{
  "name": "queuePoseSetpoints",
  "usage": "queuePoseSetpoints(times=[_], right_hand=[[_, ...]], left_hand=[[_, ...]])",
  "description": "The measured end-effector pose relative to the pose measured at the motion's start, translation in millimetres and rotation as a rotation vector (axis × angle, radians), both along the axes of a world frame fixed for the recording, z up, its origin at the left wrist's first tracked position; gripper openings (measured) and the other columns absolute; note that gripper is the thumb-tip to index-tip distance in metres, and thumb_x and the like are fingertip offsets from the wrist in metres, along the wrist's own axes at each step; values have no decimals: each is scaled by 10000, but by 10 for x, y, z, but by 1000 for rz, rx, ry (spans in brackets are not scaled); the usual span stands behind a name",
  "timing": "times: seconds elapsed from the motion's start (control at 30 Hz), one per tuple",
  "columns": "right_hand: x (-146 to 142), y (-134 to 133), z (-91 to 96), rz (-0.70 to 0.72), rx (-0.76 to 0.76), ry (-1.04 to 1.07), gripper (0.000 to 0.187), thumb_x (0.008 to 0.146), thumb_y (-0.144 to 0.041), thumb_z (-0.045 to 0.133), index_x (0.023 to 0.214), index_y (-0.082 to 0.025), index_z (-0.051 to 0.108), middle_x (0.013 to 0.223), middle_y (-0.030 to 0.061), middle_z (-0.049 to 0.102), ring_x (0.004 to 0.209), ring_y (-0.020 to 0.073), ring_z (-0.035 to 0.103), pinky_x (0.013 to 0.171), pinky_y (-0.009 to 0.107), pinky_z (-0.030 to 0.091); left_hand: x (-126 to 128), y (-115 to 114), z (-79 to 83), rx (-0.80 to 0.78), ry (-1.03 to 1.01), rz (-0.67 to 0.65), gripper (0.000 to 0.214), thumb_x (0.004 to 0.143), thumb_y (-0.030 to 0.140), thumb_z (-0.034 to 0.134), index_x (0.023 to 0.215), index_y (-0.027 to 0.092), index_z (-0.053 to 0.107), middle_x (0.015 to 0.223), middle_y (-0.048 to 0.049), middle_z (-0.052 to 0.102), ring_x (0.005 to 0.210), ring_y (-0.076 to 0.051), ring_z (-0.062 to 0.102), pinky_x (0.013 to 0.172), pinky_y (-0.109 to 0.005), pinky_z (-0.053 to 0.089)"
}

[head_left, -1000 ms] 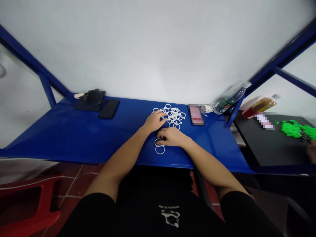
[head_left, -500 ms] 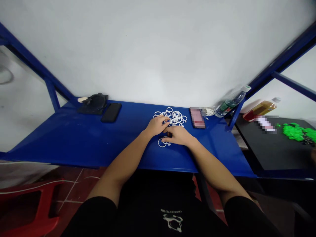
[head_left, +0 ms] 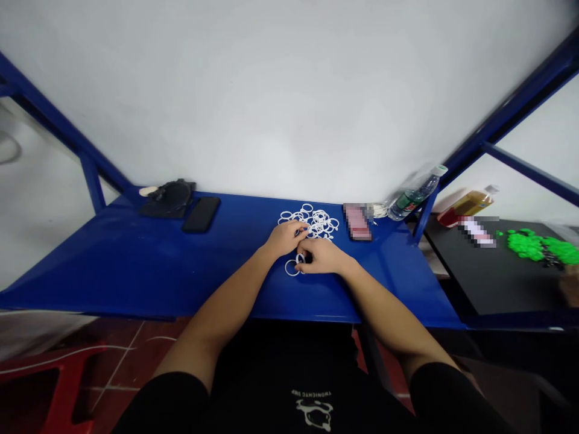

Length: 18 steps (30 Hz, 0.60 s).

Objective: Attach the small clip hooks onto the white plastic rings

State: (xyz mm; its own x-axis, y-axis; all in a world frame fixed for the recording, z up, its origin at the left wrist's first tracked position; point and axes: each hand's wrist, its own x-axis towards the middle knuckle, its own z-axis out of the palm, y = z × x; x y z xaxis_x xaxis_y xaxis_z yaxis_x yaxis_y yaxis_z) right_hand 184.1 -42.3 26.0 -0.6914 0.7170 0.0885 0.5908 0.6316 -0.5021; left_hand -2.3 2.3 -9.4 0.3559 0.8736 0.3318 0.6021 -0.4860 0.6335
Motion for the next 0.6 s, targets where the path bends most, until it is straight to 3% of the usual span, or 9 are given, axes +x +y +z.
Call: queuePoseSetpoints(times=[0.2,0.4,0.5,0.6], right_hand=[[108,46,54,-65,105,209,245,806,-382,750,879,-213,588,806,-10,650,679,143,557,669,269,406],[195,126,6,-338,205,460,278,838,-452,710,914,-238,551,762,-3,643,644,161,584,642,291,468],[193,161,-28,-410,251,577,300,871,-475,702,903,-245,512,887,35,692,645,154,591,644,304,498],[174,176,-47,-387,304,591,299,900,-467,692,857,-242,501,1050,77,703,641,138,578,647,312,513]], left_hand=[[-20,-17,22,53,6,-27,267,962,217,638,1201,229,756,1095,-54,773,905,-182,711,854,-315,558],[12,-76,66,183,-13,-55,218,976,276,654,1161,231,762,1001,-43,765,863,-162,699,824,-280,541],[31,-103,93,270,-29,-25,203,981,287,647,1130,219,767,951,-48,756,830,-159,694,805,-278,538],[39,-128,126,346,-79,22,244,1005,304,609,1175,205,753,978,-66,762,816,-160,697,811,-289,551]])
